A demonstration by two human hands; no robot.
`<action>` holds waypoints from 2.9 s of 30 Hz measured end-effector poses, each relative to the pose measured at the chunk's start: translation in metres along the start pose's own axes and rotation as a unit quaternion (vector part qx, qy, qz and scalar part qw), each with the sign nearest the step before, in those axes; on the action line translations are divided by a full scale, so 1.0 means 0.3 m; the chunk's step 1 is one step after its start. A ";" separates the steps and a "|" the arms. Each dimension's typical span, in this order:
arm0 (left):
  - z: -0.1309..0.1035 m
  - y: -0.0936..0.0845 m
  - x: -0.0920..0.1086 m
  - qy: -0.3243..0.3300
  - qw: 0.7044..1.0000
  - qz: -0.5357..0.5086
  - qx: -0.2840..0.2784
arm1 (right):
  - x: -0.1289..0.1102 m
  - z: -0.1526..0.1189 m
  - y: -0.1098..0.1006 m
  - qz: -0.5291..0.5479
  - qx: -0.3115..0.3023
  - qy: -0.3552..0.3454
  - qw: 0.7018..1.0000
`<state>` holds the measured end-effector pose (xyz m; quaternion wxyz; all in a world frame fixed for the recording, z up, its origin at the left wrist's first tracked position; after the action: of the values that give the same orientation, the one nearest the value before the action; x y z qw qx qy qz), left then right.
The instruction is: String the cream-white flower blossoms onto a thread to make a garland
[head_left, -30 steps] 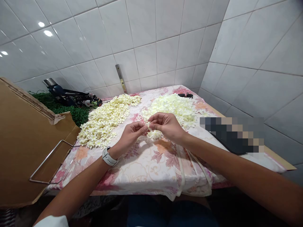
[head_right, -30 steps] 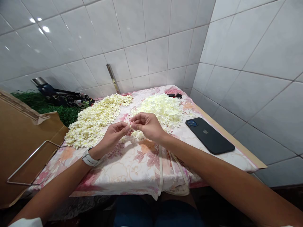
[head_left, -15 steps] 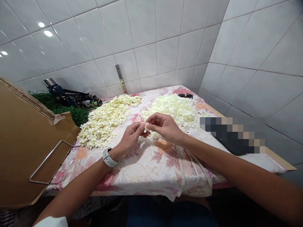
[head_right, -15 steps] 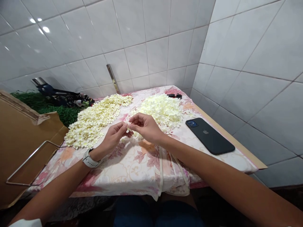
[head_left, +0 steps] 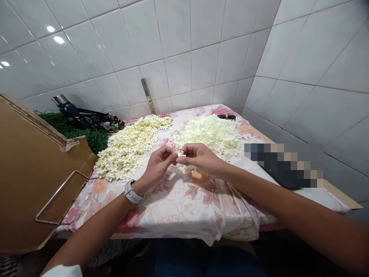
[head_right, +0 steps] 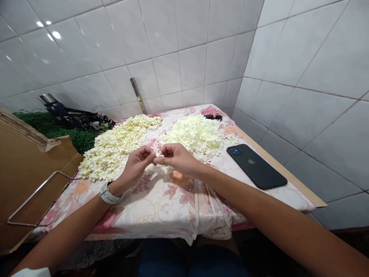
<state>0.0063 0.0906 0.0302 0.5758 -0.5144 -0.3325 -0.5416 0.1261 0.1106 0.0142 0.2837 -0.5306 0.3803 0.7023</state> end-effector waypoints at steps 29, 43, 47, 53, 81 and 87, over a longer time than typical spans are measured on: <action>-0.002 0.008 0.011 -0.011 0.999 -0.031 0.005 | -0.015 0.003 -0.027 -0.130 0.038 -0.030 0.990; 0.010 -0.021 -0.031 -0.030 0.997 -0.060 0.027 | -0.085 -0.013 -0.002 -0.179 0.032 -0.101 0.978; 0.009 -0.022 -0.016 0.015 1.000 -0.005 0.018 | -0.061 -0.007 -0.006 -0.151 0.026 -0.076 0.985; 0.003 -0.003 -0.011 0.005 1.000 -0.025 0.008 | -0.109 -0.022 -0.004 -0.274 0.057 -0.190 0.941; 0.001 -0.004 -0.101 -0.092 0.984 -0.155 0.004 | 0.000 0.006 -0.020 -0.045 0.044 -0.048 0.997; 0.007 -0.039 -0.123 -0.137 0.971 -0.194 0.035 | -0.026 0.005 -0.047 -0.080 0.066 -0.057 0.993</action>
<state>-0.0116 0.1043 -0.0012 0.4262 -0.4893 -0.5202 -0.5554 0.1388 0.1195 0.0185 0.3945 -0.4987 0.3655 0.6798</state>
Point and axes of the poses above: each hand's wrist, its own z-axis towards the middle knuckle, its own y-axis out of the palm, x = y × z, the point moved 9 cm from there along z, towards the middle knuckle, and after that the axes turned 7 degrees about z, right-handed, at the moved point
